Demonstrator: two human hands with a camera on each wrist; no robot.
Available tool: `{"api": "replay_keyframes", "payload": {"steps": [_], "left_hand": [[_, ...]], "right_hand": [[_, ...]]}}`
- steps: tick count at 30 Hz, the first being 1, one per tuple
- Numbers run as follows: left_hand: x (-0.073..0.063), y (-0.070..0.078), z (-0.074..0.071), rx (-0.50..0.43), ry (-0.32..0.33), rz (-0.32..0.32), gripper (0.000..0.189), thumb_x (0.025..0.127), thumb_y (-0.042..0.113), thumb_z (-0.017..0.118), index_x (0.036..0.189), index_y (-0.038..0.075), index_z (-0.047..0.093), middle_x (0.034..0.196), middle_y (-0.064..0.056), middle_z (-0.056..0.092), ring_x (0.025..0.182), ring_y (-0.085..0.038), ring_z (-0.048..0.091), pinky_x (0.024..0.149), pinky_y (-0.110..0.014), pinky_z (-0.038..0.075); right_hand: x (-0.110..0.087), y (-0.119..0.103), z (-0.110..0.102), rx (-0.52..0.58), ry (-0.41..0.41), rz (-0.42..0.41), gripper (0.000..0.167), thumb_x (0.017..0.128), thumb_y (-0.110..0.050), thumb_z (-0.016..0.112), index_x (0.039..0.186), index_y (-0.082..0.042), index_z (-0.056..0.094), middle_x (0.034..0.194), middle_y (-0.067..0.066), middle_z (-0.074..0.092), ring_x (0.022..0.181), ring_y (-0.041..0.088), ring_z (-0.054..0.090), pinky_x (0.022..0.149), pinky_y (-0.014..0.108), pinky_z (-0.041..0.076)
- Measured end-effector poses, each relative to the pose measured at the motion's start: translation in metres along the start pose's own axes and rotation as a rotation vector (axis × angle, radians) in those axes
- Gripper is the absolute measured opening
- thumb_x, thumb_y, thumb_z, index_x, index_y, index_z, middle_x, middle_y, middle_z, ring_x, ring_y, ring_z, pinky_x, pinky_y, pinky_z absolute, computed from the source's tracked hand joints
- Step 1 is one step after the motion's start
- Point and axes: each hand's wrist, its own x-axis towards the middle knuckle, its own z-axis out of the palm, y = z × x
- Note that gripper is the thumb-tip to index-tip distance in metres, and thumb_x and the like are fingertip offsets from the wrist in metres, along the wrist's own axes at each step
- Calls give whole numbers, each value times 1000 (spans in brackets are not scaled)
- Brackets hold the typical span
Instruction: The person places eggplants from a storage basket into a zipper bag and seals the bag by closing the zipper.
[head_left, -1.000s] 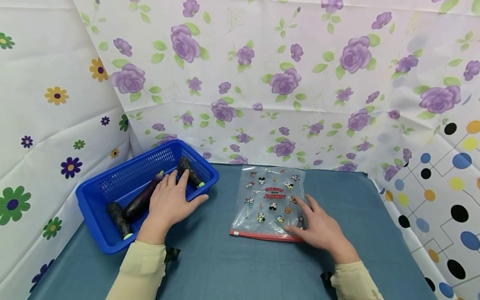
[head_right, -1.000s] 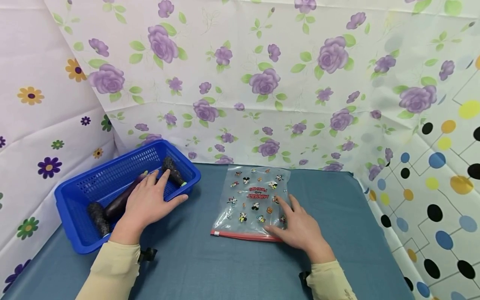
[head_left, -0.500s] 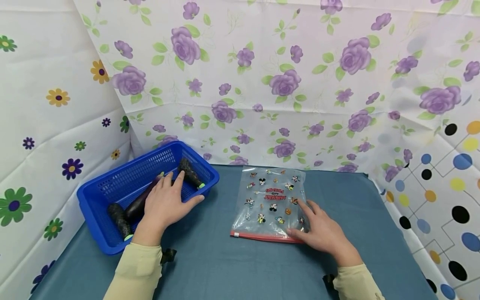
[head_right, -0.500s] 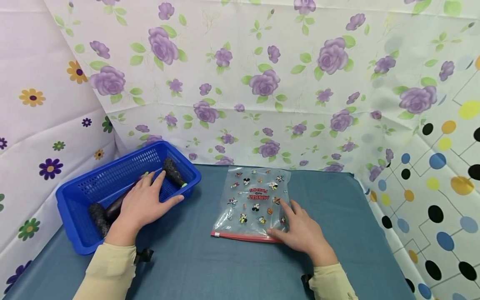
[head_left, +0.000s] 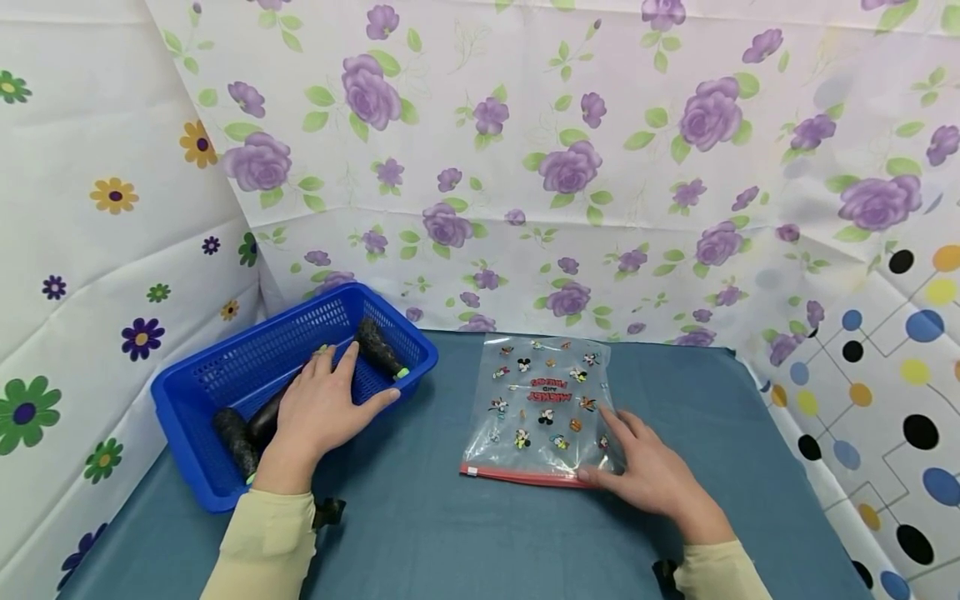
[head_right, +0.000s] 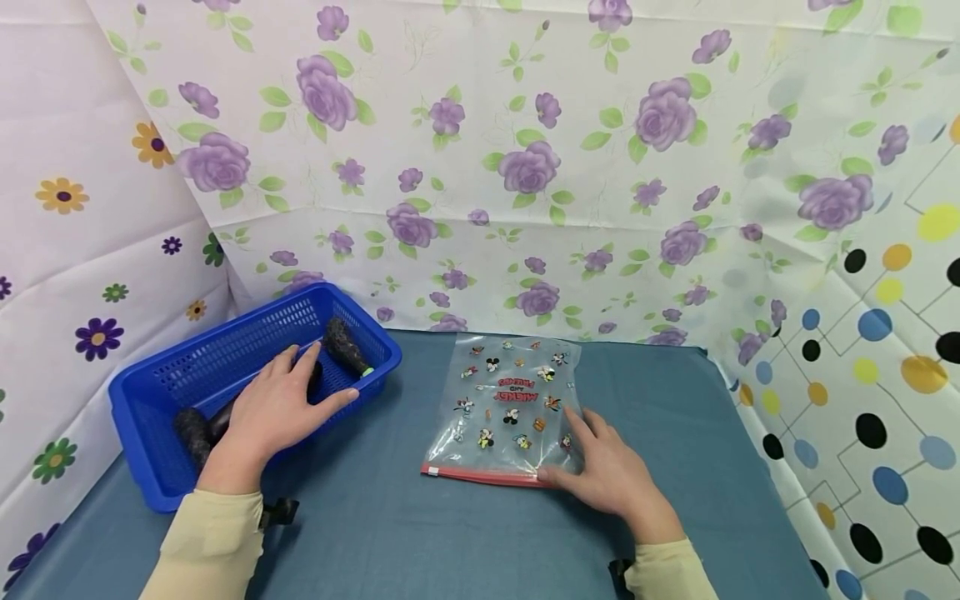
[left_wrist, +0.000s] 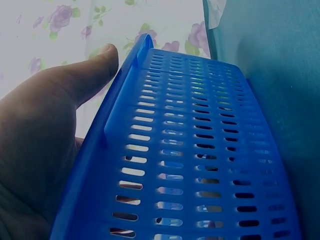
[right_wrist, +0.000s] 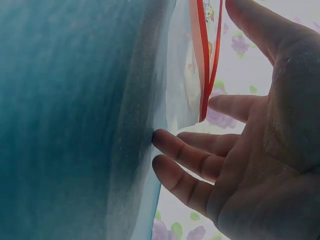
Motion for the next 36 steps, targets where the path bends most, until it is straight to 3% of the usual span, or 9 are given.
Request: {"api": "replay_keyframes", "payload": {"steps": [16,36], "left_hand": [[-2,-2,-7,-26,-18,-16,122,96,93,49,176,4,27,173,-39,27,158,-60,29,125,-76,27],[-3,-10,-10,-31,-43,-43,120,98,91,48,176,2,27,172,-39,29,157,-60,31,123,-77,29]], "right_hand": [[-12,7,3,70,-5,14,122,86,-84,77,177,-17,32,163,25,45,135,49,61,98,70,56],[-11,13,7,80,-3,-1,117,88,-80,79,176,-17,36,159,26,50,139,50,57,105,71,52]]}}
